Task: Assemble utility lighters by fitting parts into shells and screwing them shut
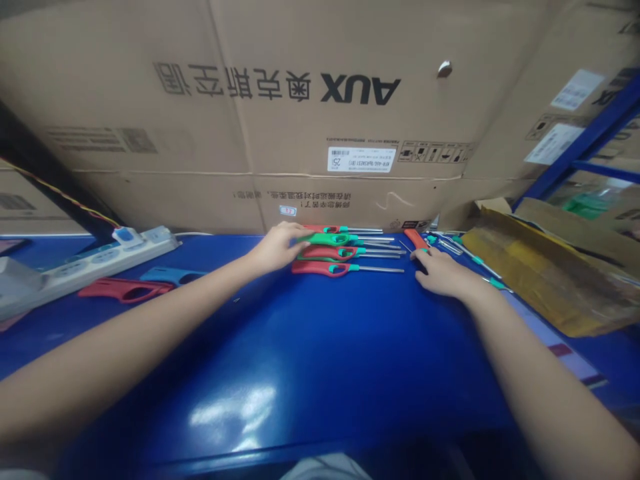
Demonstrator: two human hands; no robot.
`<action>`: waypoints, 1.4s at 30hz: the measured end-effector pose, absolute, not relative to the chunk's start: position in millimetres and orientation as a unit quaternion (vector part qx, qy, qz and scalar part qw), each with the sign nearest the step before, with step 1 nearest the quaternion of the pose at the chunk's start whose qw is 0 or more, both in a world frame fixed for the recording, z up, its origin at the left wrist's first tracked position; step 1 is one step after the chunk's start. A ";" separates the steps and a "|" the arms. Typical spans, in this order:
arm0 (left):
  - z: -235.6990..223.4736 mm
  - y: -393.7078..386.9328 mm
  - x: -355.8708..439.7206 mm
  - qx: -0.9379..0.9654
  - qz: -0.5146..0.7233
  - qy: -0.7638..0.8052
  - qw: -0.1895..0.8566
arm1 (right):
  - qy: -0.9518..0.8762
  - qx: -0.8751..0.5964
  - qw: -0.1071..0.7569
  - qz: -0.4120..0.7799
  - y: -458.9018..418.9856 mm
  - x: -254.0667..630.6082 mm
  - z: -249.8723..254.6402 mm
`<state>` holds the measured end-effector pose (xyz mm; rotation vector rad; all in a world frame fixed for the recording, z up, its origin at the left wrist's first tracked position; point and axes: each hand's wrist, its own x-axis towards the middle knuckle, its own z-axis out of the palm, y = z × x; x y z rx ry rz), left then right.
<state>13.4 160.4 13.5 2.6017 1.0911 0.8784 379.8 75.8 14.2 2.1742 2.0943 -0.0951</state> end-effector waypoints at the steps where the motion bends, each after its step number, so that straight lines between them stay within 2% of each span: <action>1: 10.7 164.9 16.5 0.875 0.297 0.372 0.093 | 0.691 0.720 0.061 -0.029 75.7 379.3 14.3; 11: 5.6 193.6 31.6 0.862 0.312 0.395 0.067 | 0.697 0.714 0.057 -0.024 74.8 377.6 16.4; 18: 19.7 155.8 17.1 0.863 0.309 0.399 0.009 | 0.702 0.710 0.046 -0.011 72.1 376.2 17.0; 22: 22.4 117.6 -19.0 0.888 0.240 0.392 -0.001 | 0.722 0.691 0.018 0.024 66.4 367.1 19.7; 27: 33.9 105.9 -88.5 0.897 0.148 0.417 0.013 | 0.771 0.625 -0.121 0.022 56.4 346.5 24.0; 30: 44.3 112.3 -129.2 0.873 0.057 0.482 0.049 | 0.790 0.589 -0.170 0.004 49.8 333.9 25.2; 34: 52.9 113.9 -160.2 0.821 0.023 0.569 0.038 | 0.809 0.554 -0.194 0.032 43.5 321.7 25.1; 42: 50.1 110.7 -165.6 0.827 -0.039 0.560 0.023 | 0.812 0.549 -0.198 0.019 44.3 316.3 22.4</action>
